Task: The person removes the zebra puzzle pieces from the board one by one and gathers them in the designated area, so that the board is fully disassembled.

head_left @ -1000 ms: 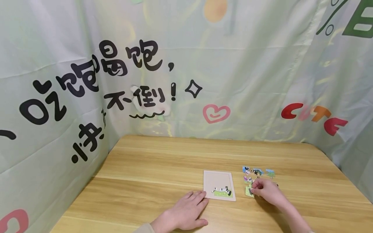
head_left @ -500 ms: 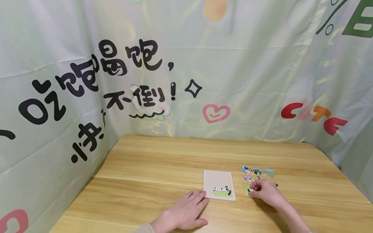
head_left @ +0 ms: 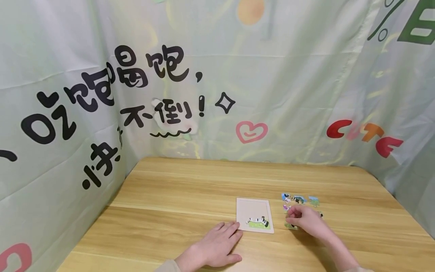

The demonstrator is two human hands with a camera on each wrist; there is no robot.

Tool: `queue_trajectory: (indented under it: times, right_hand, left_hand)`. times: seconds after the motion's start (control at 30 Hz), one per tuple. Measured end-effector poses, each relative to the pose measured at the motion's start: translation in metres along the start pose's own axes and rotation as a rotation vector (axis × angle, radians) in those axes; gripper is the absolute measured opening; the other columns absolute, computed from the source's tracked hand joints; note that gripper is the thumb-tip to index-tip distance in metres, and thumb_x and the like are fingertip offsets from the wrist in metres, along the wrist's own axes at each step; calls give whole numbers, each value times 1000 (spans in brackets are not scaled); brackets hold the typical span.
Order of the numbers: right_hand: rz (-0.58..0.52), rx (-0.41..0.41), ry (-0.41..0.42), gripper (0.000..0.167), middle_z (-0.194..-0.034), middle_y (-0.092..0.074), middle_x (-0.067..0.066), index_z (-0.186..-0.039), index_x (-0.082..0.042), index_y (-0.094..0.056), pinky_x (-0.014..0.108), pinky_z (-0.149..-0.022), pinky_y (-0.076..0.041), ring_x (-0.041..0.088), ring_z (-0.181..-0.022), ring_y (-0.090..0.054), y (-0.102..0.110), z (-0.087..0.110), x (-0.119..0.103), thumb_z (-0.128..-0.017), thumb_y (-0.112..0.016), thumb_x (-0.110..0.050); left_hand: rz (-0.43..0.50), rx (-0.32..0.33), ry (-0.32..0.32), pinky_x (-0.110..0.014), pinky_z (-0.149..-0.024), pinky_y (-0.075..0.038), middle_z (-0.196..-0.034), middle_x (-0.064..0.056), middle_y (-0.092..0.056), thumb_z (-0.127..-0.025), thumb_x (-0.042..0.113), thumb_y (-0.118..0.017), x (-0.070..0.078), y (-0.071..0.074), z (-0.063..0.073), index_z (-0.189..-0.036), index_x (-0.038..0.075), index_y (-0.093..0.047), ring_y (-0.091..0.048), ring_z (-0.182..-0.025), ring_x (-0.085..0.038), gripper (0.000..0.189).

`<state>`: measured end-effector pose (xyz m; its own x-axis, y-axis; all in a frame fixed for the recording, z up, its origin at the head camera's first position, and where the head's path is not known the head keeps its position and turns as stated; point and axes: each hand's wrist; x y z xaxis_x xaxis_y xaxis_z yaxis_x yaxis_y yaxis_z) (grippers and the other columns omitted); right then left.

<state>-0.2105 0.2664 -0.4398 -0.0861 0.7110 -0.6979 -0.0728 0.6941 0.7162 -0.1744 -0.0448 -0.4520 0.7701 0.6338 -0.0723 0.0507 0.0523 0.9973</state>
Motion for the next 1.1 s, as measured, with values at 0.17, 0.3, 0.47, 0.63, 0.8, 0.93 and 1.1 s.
queue_trajectory:
  times: [0.17, 0.3, 0.47, 0.63, 0.8, 0.93, 1.1]
  right_hand:
    - [-71, -12, 60, 22, -78, -57, 1, -93, 0, -62, 22, -60, -46, 14, -73, -52, -11, -8, -20, -77, -73, -12]
    - [-129, -59, 144, 21, -76, -56, 2, -92, 2, -62, 22, -58, -46, 15, -71, -51, -26, -15, -34, -76, -72, -6]
    - [-119, -106, 183, 17, -73, -55, 0, -88, 0, -62, 21, -57, -43, 14, -68, -50, -45, -19, -45, -75, -72, -4]
    - [-37, -101, 213, 16, -71, -54, -2, -83, -5, -63, 22, -59, -42, 12, -67, -49, -56, -19, -48, -71, -72, 0]
    - [47, -84, 253, 18, -71, -51, -2, -79, -7, -62, 23, -59, -39, 11, -67, -45, -58, -18, -50, -66, -72, 0]
    - [92, -90, 264, 18, -71, -49, -2, -79, -8, -63, 23, -58, -38, 12, -67, -43, -57, -18, -53, -65, -73, -2]
    - [122, -97, 256, 18, -71, -48, -2, -79, -7, -63, 24, -58, -37, 13, -67, -43, -58, -17, -54, -65, -74, -1]
  left_hand:
    - [-4, 8, -2, -38, -106, -31, -146, -8, -34, -91, 58, -39, 0, 0, -1, -140, 12, -41, -30, -134, -21, 67]
    - [-14, 9, -11, -38, -106, -31, -146, -7, -34, -91, 59, -38, 1, 0, -3, -140, 13, -40, -30, -134, -21, 67]
    - [-21, 1, -21, -37, -105, -31, -146, -6, -34, -91, 60, -37, 3, 1, -5, -140, 13, -40, -30, -134, -20, 68]
    - [-13, -5, -22, -38, -106, -31, -147, -7, -34, -91, 59, -38, 5, 2, -5, -140, 13, -40, -30, -134, -20, 68]
    - [-17, -4, -19, -37, -106, -30, -146, -7, -34, -91, 59, -39, 4, 2, -6, -140, 13, -40, -30, -134, -20, 68]
    - [-38, -2, -21, -37, -106, -30, -146, -7, -35, -91, 59, -39, 4, 1, -6, -140, 13, -41, -30, -134, -20, 68]
    - [-49, -2, -28, -36, -106, -30, -146, -7, -35, -91, 60, -38, 4, 0, -6, -140, 13, -41, -30, -134, -20, 68]
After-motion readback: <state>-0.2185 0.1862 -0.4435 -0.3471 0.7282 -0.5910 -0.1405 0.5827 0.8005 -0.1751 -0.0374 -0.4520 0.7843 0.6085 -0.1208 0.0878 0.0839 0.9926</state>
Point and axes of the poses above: each hand's wrist, its own z-axis away from the middle knuckle, its own y-axis out of the back of the hand, x = y × z
